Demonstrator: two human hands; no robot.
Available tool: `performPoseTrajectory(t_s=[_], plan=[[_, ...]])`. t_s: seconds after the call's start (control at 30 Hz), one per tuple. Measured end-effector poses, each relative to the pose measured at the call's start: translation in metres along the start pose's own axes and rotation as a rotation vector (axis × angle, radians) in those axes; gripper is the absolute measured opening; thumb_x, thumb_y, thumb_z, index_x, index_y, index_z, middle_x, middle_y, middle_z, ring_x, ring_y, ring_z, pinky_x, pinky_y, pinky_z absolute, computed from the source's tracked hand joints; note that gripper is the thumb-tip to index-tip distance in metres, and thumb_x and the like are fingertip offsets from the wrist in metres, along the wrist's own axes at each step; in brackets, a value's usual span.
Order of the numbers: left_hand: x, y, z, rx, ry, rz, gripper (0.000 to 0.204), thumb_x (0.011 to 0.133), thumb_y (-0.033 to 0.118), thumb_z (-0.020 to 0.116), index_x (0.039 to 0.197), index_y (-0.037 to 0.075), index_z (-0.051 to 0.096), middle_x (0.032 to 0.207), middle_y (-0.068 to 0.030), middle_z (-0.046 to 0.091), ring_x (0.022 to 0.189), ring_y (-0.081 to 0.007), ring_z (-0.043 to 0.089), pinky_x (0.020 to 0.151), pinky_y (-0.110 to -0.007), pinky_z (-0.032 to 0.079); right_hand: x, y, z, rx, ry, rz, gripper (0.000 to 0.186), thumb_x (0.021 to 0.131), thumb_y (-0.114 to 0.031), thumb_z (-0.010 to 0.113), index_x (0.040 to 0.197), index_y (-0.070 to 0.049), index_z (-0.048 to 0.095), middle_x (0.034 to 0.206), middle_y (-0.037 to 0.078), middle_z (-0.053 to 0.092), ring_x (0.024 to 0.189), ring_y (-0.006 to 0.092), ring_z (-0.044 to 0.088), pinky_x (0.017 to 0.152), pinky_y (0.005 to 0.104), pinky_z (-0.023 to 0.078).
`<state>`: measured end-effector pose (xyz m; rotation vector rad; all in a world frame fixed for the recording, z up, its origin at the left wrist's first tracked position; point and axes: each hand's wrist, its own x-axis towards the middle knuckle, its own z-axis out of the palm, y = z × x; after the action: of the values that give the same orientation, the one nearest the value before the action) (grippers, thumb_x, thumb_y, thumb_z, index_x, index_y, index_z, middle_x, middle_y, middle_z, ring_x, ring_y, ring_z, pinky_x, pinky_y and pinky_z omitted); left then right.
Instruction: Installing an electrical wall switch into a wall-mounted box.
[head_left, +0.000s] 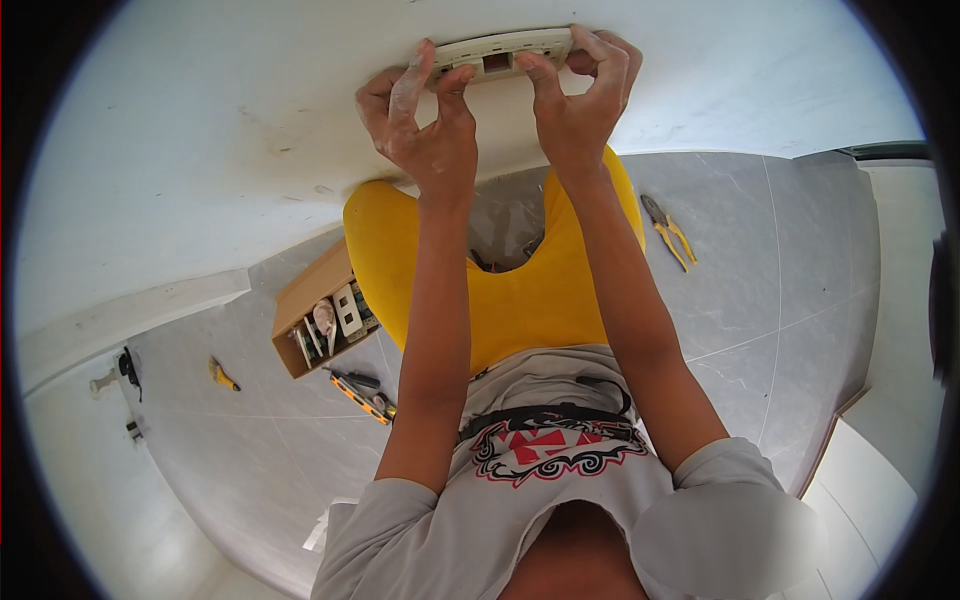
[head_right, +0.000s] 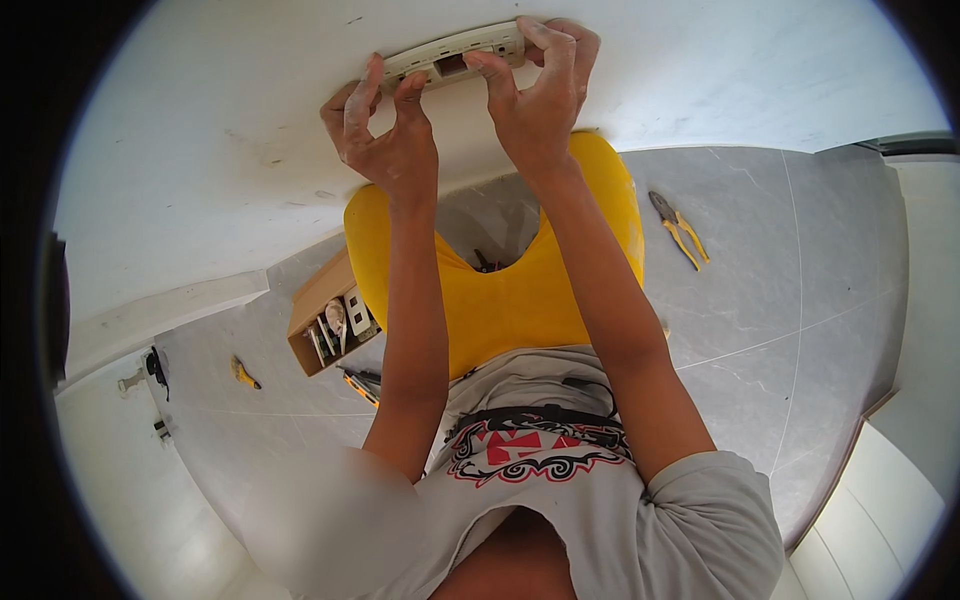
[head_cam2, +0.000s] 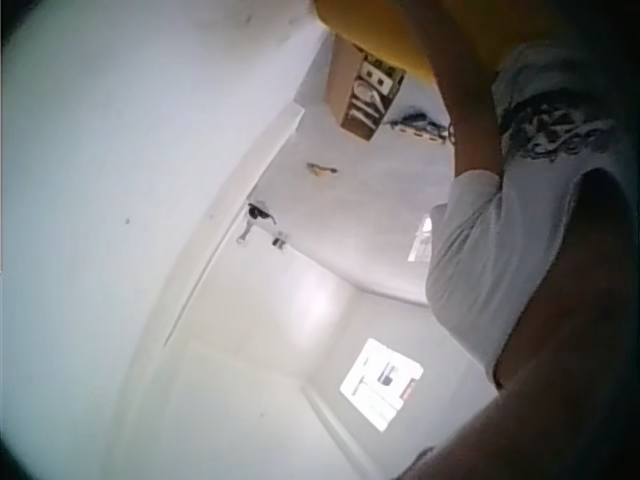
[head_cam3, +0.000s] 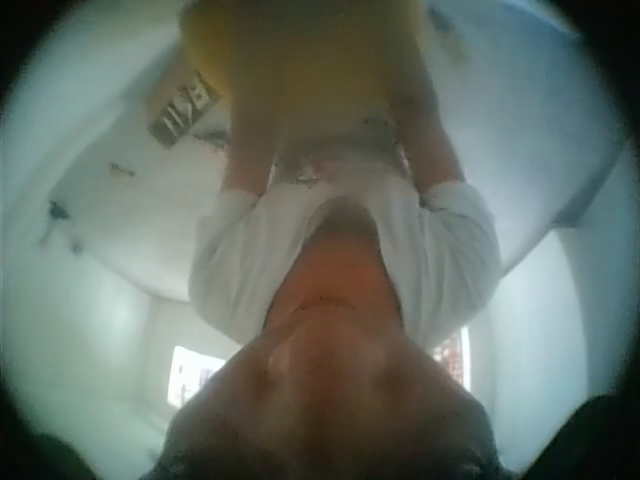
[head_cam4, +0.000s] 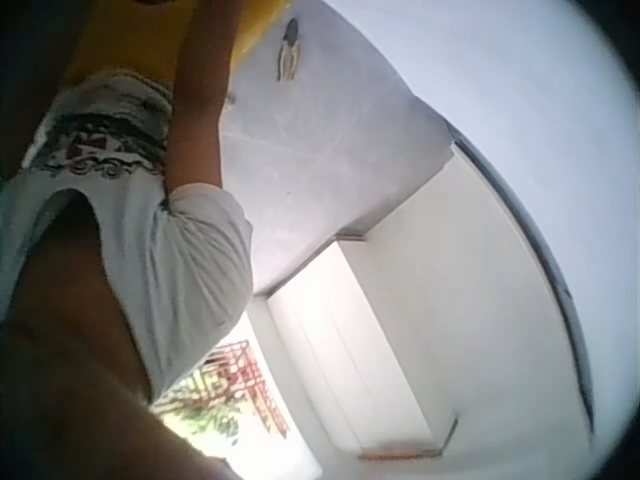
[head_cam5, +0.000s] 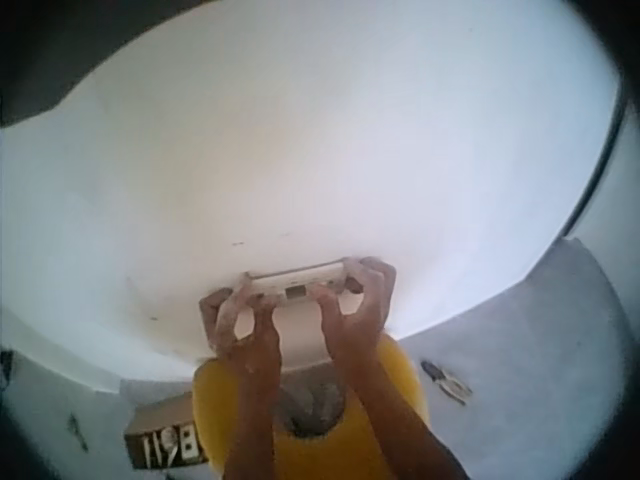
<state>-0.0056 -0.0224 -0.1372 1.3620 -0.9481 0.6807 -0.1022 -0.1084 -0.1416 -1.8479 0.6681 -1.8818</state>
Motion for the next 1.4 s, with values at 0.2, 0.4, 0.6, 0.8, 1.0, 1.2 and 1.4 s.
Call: performPoseTrajectory(t_s=[0.2,0.4,0.6,0.8,1.0,1.2,1.4], plan=[[0.002,0.006,-0.013,0.012,-0.103,-0.052,0.039,0.075,0.005,0.089,0.107,0.010,0.069,0.097,-0.0041,0.064,0.097,-0.0219,0.058,0.080,-0.033,0.047,0.005,-0.004,-0.017,0.063,-0.114,0.092,0.046,0.075,-0.016,0.090,0.109,-0.005,0.062,0.108,0.010,0.055,0.092,0.0228,0.055,0.078,0.0335,0.049],[0.005,0.013,-0.027,-0.047,-0.206,-0.212,0.037,0.072,0.009,0.091,0.100,0.009,0.067,0.103,-0.0092,0.063,0.098,-0.0253,0.060,0.083,-0.036,0.049,0.015,-0.004,-0.037,0.122,-0.264,0.185,0.037,0.072,-0.007,0.087,0.098,-0.004,0.061,0.103,0.010,0.054,0.095,0.0245,0.055,0.082,0.0345,0.048],[0.000,0.016,-0.024,-0.176,-0.151,-0.257,0.033,0.073,-0.001,0.086,0.096,0.013,0.067,0.094,-0.0070,0.061,0.090,-0.0256,0.061,0.074,-0.038,0.051,0.014,-0.001,-0.043,0.102,-0.343,0.229,0.035,0.071,-0.001,0.084,0.094,-0.005,0.058,0.103,0.010,0.050,0.101,0.0251,0.051,0.090,0.0350,0.044],[-0.005,0.009,-0.022,-0.176,-0.134,-0.155,0.037,0.073,-0.003,0.084,0.098,0.016,0.065,0.094,-0.0038,0.061,0.085,-0.0261,0.059,0.070,-0.039,0.049,0.013,0.007,-0.048,0.150,-0.407,0.201,0.038,0.074,-0.001,0.084,0.099,-0.006,0.056,0.110,0.008,0.044,0.105,0.0222,0.050,0.096,0.0352,0.044],[-0.005,0.006,-0.021,-0.181,-0.119,-0.097,0.051,0.071,-0.010,0.083,0.105,0.023,0.065,0.093,-0.0009,0.061,0.085,-0.0223,0.059,0.068,-0.035,0.050,0.016,0.011,-0.052,0.133,-0.438,0.172,0.040,0.081,-0.024,0.089,0.099,-0.008,0.057,0.109,0.005,0.045,0.106,0.0201,0.048,0.098,0.0346,0.042],[-0.004,0.005,-0.025,-0.205,-0.165,-0.113,0.045,0.071,-0.009,0.078,0.102,0.022,0.066,0.094,0.0005,0.060,0.087,-0.0232,0.059,0.076,-0.039,0.047,0.020,0.012,-0.055,0.091,-0.492,0.146,0.039,0.082,-0.021,0.088,0.097,-0.009,0.055,0.106,0.003,0.042,0.104,0.0184,0.048,0.097,0.0342,0.041],[-0.004,0.001,-0.024,-0.241,-0.164,-0.106,0.039,0.071,-0.006,0.075,0.099,0.019,0.067,0.095,0.0014,0.060,0.089,-0.0233,0.059,0.082,-0.042,0.047,0.023,0.010,-0.058,0.082,-0.526,0.141,0.038,0.082,-0.018,0.087,0.097,-0.010,0.053,0.104,0.002,0.041,0.103,0.0177,0.048,0.096,0.0330,0.042]])
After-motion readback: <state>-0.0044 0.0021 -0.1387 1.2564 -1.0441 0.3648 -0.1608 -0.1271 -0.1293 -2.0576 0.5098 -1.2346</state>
